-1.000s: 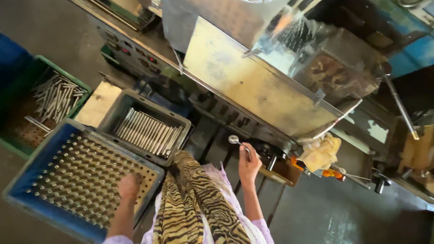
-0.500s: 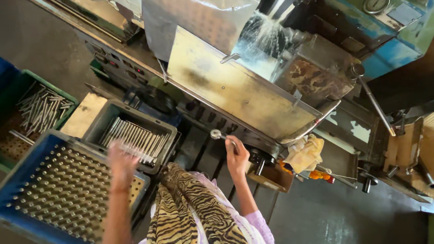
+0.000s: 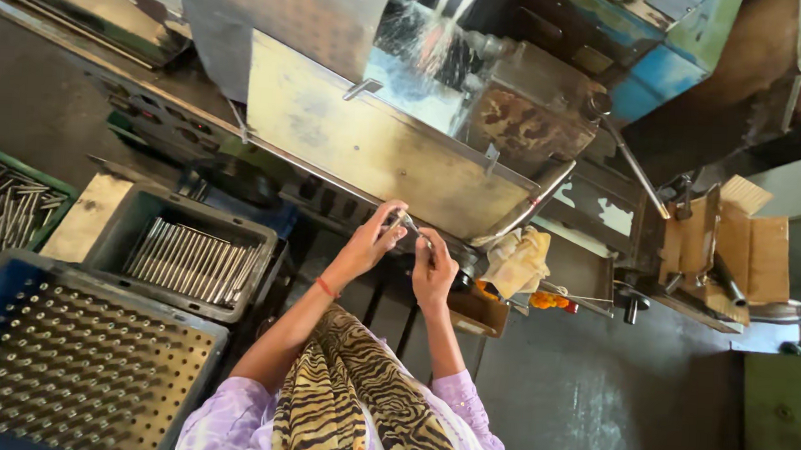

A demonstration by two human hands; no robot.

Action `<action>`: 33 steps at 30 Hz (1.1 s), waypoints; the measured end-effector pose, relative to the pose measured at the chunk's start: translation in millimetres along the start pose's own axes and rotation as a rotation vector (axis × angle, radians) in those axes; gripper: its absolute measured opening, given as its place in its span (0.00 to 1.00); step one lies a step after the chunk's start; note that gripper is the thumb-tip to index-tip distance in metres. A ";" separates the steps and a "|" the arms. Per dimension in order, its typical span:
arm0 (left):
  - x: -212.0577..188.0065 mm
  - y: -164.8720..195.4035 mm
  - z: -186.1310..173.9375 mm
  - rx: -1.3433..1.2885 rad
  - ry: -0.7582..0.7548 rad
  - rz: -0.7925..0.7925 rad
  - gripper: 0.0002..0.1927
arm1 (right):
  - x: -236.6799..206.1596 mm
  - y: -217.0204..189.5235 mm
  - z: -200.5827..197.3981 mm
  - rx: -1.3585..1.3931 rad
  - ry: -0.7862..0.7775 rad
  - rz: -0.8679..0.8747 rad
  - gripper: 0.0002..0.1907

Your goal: The person repeatedly picks metal rods from a tray, inserts them into a grinding machine, operates a lever to grind the rod, and places the finished rod into a second tray. The cycle continues with multiple rods.

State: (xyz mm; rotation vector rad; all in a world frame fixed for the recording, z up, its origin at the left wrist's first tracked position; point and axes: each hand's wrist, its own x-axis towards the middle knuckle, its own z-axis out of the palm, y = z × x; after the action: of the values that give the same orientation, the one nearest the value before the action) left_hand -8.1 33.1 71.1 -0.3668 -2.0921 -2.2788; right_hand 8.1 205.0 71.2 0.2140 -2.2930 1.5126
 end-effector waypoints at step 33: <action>-16.4 77.5 -31.0 -0.170 0.005 -0.003 0.11 | 4.6 3.4 15.1 -0.241 -0.078 -0.482 0.17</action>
State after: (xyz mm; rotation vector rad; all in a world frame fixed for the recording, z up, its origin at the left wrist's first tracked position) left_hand 16.7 -7.3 141.7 -0.3617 -1.9029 -2.4639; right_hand -0.7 193.0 64.9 0.7093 -2.2403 0.9944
